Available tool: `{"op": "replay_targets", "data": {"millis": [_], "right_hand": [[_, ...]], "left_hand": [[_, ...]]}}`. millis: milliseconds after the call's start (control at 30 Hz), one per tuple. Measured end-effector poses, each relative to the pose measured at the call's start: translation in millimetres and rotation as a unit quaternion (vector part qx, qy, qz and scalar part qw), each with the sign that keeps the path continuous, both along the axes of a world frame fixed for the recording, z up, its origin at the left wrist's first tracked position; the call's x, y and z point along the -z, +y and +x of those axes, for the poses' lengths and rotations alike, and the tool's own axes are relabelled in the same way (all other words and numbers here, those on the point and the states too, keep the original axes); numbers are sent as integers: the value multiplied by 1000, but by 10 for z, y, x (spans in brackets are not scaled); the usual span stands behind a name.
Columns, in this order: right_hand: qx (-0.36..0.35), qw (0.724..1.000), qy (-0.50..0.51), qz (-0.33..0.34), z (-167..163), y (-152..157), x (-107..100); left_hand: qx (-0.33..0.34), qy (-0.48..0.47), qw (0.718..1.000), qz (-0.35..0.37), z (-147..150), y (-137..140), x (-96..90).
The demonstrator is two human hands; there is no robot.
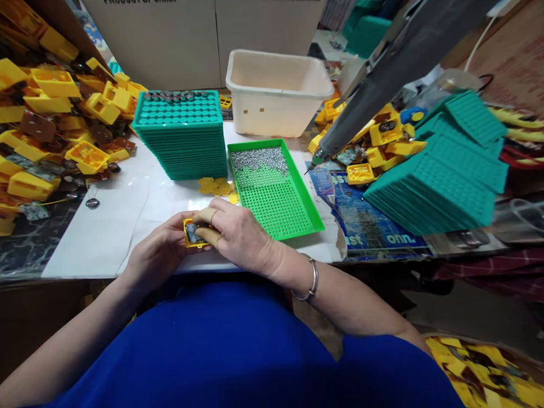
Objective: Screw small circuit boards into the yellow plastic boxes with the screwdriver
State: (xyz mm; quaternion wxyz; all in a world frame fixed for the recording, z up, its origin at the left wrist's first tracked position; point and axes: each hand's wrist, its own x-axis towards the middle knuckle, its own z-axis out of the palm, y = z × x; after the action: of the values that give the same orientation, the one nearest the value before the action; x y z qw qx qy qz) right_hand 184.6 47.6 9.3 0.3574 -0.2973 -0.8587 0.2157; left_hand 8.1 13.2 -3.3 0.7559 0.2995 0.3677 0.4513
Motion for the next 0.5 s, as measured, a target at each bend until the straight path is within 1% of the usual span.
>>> {"op": "replay_targets", "data": {"millis": [100, 200, 300, 400, 467, 500], "right_hand": [[12, 1000, 8, -18, -16, -14, -8], [29, 998, 40, -31, -39, -54, 12], [52, 995, 80, -41, -52, -94, 40], [61, 988, 117, -75, -71, -110, 61], [65, 985, 131, -89, -89, -115, 71], [66, 985, 133, -91, -94, -123, 71]], "left_hand": [[6, 40, 999, 29, -17, -17, 46], [3, 111, 988, 110, -30, -73, 89], [16, 171, 966, 192, -49, -116, 100], [34, 221, 938, 266, -76, -117, 84], [43, 238, 921, 305, -90, -108, 74], [47, 236, 919, 314, -92, -104, 73]]}}
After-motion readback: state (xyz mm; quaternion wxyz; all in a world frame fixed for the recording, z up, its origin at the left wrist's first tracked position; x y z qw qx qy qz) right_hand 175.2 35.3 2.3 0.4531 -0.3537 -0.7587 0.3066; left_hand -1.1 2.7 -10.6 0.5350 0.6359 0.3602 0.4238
